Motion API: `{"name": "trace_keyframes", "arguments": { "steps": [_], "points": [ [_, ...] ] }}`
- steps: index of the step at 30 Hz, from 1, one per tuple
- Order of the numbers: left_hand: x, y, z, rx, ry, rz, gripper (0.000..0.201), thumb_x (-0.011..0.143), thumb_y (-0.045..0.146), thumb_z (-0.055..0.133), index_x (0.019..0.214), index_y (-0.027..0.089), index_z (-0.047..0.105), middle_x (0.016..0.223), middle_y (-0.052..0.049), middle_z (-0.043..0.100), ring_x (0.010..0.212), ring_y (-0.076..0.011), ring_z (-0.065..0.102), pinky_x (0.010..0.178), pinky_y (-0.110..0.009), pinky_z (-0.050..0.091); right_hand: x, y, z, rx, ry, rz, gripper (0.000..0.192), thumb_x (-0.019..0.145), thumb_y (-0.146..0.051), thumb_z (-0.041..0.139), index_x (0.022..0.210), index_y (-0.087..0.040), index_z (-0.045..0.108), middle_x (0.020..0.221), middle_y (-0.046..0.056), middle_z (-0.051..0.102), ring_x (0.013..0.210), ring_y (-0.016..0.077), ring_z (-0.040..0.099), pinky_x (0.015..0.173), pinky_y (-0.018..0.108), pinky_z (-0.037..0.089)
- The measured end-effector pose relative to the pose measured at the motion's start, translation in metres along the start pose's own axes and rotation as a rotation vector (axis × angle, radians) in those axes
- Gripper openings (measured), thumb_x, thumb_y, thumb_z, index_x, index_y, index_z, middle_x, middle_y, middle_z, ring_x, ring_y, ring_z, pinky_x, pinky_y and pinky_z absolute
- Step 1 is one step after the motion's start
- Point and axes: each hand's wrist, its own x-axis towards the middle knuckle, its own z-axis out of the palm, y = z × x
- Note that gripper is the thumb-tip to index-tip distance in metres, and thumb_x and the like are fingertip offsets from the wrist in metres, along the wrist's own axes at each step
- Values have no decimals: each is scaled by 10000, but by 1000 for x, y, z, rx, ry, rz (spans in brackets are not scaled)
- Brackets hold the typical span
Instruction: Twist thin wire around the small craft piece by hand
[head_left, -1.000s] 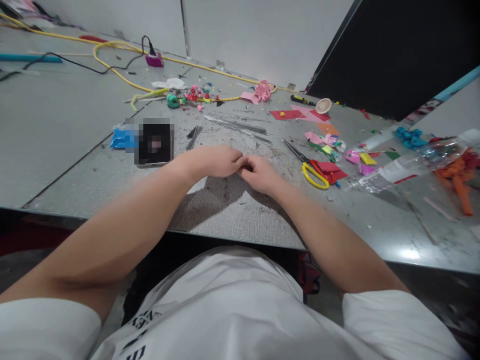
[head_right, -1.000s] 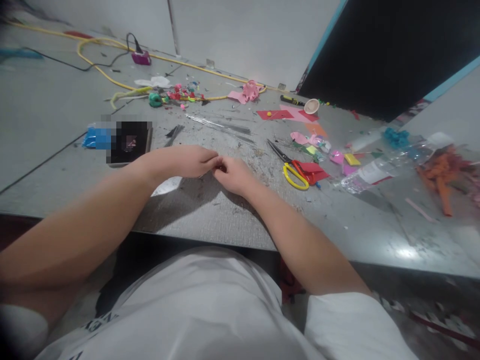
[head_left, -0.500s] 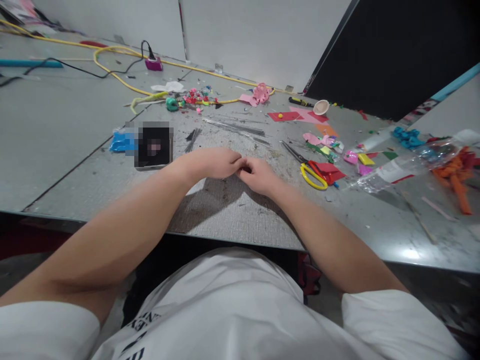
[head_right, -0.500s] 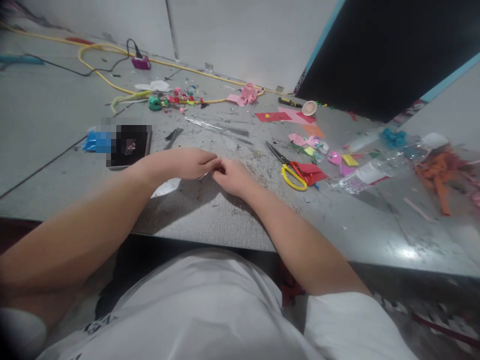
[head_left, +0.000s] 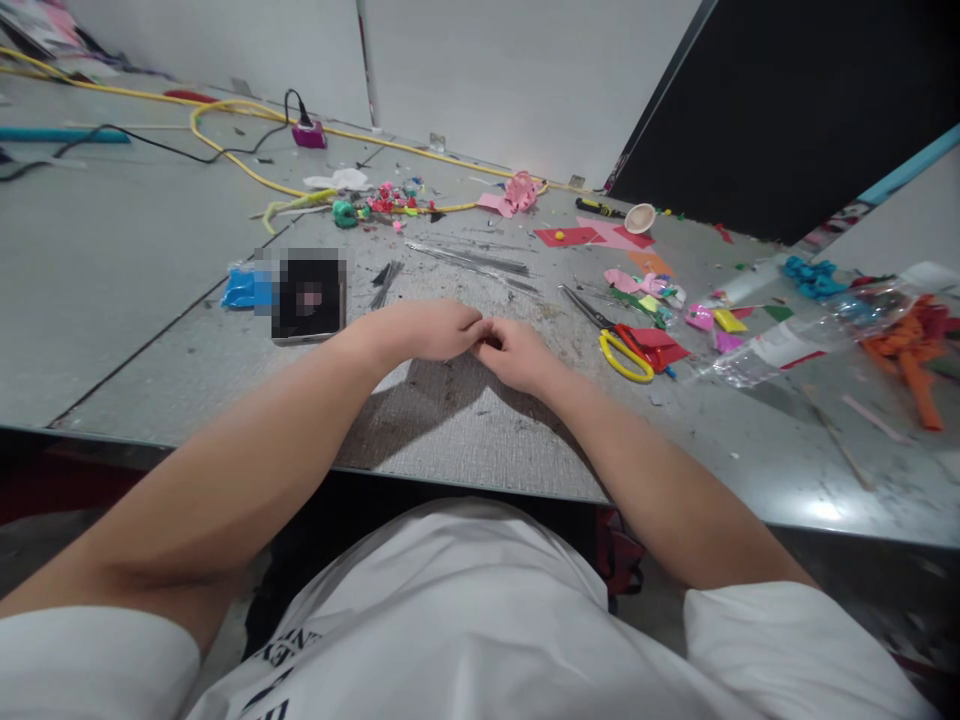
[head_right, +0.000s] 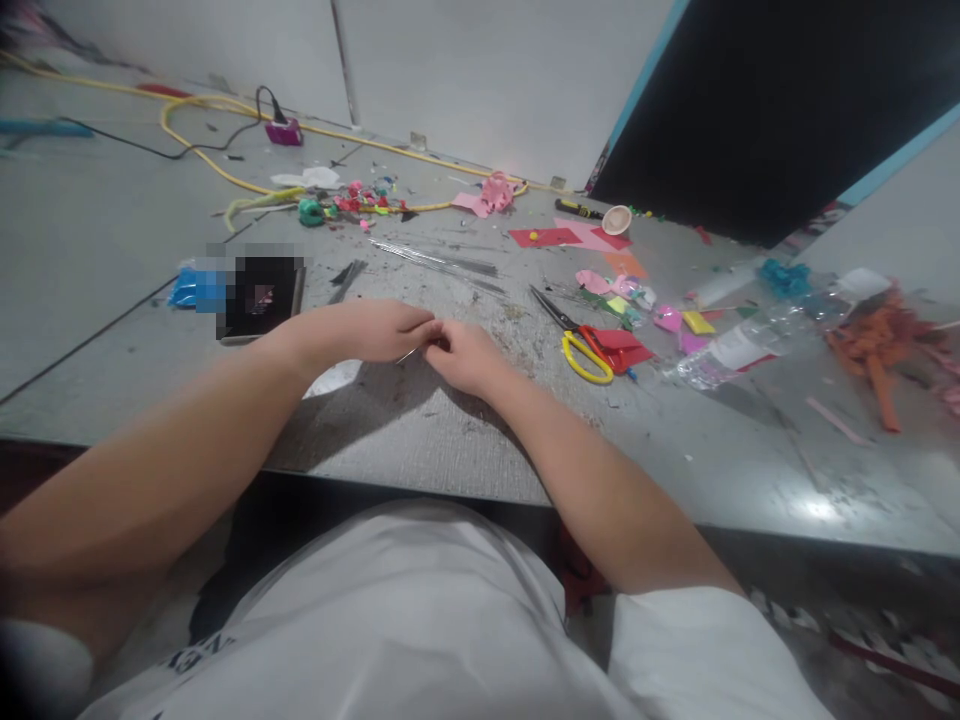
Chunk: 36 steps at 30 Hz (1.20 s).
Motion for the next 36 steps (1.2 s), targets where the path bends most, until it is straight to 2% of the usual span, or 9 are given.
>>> {"name": "trace_keyframes", "arguments": {
  "steps": [6, 19, 26, 30, 36],
  "points": [
    [0, 0, 0, 11, -3, -11, 617, 1097, 558, 286, 1194, 207, 783, 1216, -147, 828, 1060, -293, 746, 894, -370, 514, 0, -2, -1, -7, -3, -2, 138, 961, -293, 644, 1018, -209, 737, 884, 48, 750, 809, 211, 633, 738, 341, 446],
    [2, -3, 2, -14, -6, 6, 649, 1089, 572, 278, 1235, 207, 794, 1227, -156, 822, 1088, -319, 743, 936, -402, 515, 0, -1, 0, 9, 1, 3, 119, 956, -282, 654, 1015, -213, 731, 848, 33, 721, 763, 200, 610, 717, 344, 433],
    [1, -1, 1, -14, -9, -8, 606, 1094, 559, 295, 1178, 212, 785, 1216, -148, 825, 1062, -304, 742, 898, -386, 518, 0, -2, -1, 13, -1, -14, 111, 956, -281, 644, 995, -225, 731, 897, 49, 751, 806, 211, 642, 744, 350, 453],
    [-1, 2, -1, 9, -7, -7, 592, 1100, 526, 286, 1156, 210, 783, 1180, -140, 832, 1029, -288, 743, 876, -373, 515, 0, -4, -2, -18, -18, -11, 106, 961, -286, 632, 924, -226, 712, 847, 45, 724, 773, 209, 620, 733, 357, 444],
    [-3, 5, -3, 12, -14, -9, 586, 1099, 513, 288, 1159, 209, 785, 1190, -143, 827, 1019, -287, 738, 884, -373, 505, 0, -4, -2, -37, -14, -8, 116, 958, -288, 621, 935, -227, 717, 816, 34, 701, 752, 205, 597, 723, 356, 434]
  ]
}}
